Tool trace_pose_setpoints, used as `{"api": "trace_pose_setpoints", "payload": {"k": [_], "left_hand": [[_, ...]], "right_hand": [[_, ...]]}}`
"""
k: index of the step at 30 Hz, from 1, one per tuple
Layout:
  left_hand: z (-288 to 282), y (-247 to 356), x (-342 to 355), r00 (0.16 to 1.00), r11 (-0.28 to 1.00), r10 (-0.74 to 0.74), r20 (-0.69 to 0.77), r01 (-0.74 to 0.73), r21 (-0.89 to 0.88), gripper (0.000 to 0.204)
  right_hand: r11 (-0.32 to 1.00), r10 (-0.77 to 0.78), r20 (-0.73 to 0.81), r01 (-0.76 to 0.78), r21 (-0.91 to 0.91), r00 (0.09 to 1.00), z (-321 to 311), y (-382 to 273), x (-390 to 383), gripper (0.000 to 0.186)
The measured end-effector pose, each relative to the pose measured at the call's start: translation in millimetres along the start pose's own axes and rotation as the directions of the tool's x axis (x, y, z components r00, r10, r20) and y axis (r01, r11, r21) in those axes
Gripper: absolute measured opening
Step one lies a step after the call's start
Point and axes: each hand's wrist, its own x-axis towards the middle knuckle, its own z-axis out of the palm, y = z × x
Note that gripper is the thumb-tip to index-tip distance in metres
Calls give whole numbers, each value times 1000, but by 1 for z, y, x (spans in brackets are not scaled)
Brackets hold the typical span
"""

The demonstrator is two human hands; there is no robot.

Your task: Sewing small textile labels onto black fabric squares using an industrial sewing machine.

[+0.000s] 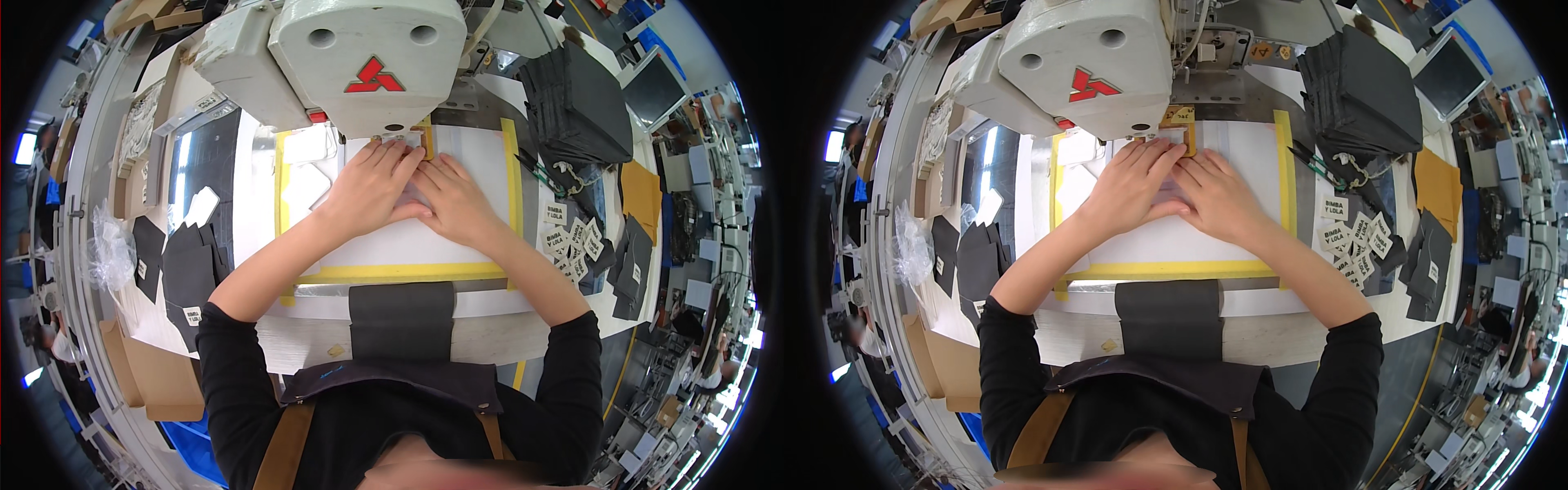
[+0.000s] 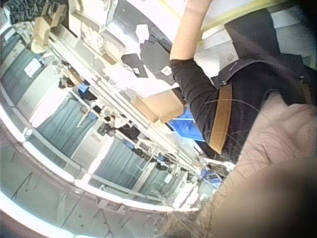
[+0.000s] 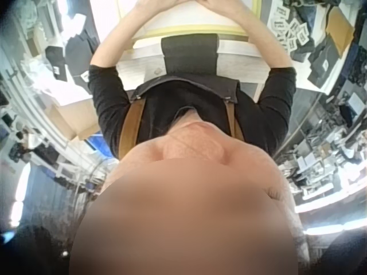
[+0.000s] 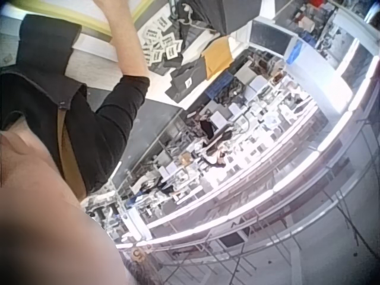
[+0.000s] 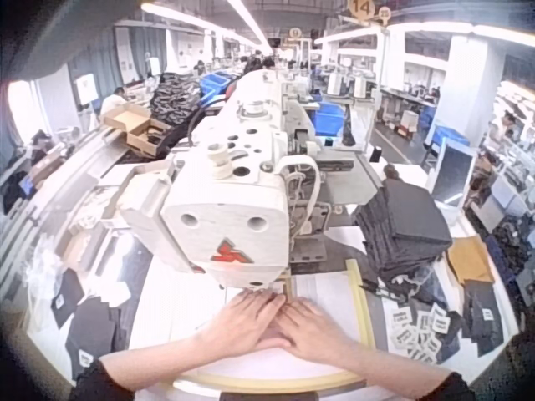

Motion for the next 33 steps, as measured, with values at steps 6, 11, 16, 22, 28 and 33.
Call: {"api": "trace_pose_setpoints", "payload": {"k": [6,11,16,22,28,33], "left_hand": [[1,0,2,1000,1000,-4,-7,4,-14,78],[2,1,2,1000,1000,-3,4,3,4,79],[4,3,3,1000,999,-10,-5,10,31,79],[10,3,6,998,1000,-6,-70,5,-11,82],[6,2,11,998,998,-56,26,57,-37,77],[-1,5,-10,998,1000,7,-64,-6,19,62]], "right_hand": [[1000,-25,38,25,12,999,-5,6,0,59],[999,-32,56,32,11,998,-6,7,0,58],[998,-30,76,35,-58,997,-7,6,1,55],[997,-29,66,34,-71,997,-4,6,-1,54],[995,-3,27,6,-99,1000,-16,-3,-9,52],[990,135,50,-134,-37,990,-41,-32,-51,49]]}}
